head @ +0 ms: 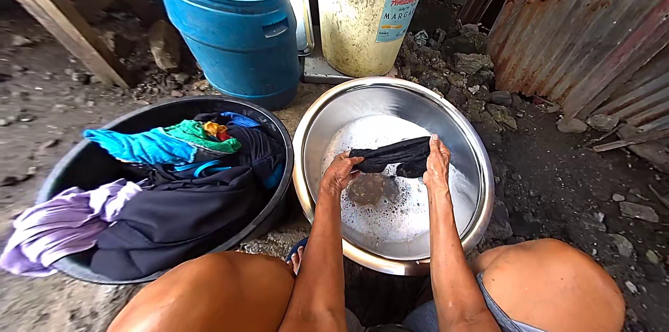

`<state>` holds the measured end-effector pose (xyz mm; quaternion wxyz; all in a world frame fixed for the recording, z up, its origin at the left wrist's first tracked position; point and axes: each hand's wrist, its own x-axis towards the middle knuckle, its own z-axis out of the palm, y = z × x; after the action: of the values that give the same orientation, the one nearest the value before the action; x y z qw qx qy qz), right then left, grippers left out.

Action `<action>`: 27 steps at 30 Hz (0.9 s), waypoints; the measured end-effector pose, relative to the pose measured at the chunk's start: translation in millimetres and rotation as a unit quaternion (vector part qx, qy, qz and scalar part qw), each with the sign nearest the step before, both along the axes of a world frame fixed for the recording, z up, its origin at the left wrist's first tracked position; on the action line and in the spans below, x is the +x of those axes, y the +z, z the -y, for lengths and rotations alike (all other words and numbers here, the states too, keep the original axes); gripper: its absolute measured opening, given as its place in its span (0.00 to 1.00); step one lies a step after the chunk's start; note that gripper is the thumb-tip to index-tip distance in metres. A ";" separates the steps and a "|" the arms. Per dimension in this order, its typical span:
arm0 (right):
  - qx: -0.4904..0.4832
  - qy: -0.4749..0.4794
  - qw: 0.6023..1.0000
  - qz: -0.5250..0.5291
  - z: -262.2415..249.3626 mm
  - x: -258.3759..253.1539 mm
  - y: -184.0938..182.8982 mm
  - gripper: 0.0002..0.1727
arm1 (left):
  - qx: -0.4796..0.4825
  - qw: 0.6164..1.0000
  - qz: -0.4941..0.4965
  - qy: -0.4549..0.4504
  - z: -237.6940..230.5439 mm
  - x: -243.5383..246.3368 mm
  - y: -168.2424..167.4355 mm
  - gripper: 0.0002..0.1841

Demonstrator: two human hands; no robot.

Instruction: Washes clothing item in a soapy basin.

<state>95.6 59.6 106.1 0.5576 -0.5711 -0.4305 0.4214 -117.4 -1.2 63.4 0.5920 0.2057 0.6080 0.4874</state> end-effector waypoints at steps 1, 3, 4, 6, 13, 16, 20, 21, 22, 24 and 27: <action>0.002 0.012 1.000 -0.021 1.9 -1.0 1.3 0.20 | -0.026 0.999 -0.011 0.032 0.9 -1.7 1.0 0.13; 0.019 0.038 0.997 -0.060 3.3 -4.2 1.9 0.19 | -0.069 0.992 0.000 0.107 -0.3 -3.6 2.4 0.19; 0.031 0.043 0.996 -0.069 2.4 -5.5 1.9 0.19 | -0.076 0.987 0.033 0.136 -2.4 -3.9 2.7 0.19; 0.042 0.025 0.996 -0.076 -1.6 -4.2 -1.4 0.19 | -0.052 0.970 0.154 0.180 -3.7 -2.9 5.9 0.13; -0.064 -0.127 0.975 -0.170 -13.4 18.9 -25.5 0.26 | 0.115 0.976 0.180 -0.037 9.0 -9.4 31.3 0.15; -0.065 -0.147 0.970 -0.182 -15.6 29.1 -27.6 0.26 | 0.142 0.979 0.091 -0.115 12.4 -12.0 31.4 0.20; -0.065 -0.148 0.969 -0.188 -15.4 30.2 -28.7 0.24 | 0.040 0.997 -0.059 0.013 3.2 -19.7 20.3 0.20; -0.065 -0.147 0.969 -0.186 -15.3 29.3 -28.9 0.24 | 0.012 0.993 -0.101 0.067 0.3 -21.8 18.2 0.21; -0.066 -0.144 0.970 -0.183 -14.5 28.7 -28.7 0.24 | -0.007 0.984 -0.142 0.111 -1.1 -23.0 17.2 0.23; -0.070 -0.138 0.972 -0.178 -13.6 28.8 -29.2 0.24 | -0.015 0.962 -0.208 0.176 -1.3 -24.8 12.6 0.22; -0.094 -0.100 0.977 -0.163 -12.3 28.0 -25.6 0.23 | -0.023 0.941 -0.256 0.220 -0.8 -27.3 5.6 0.21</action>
<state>123.6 71.9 80.5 0.6038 -0.5846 -0.2330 0.4893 -144.6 -0.5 69.0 0.2992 0.1707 0.7800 0.5224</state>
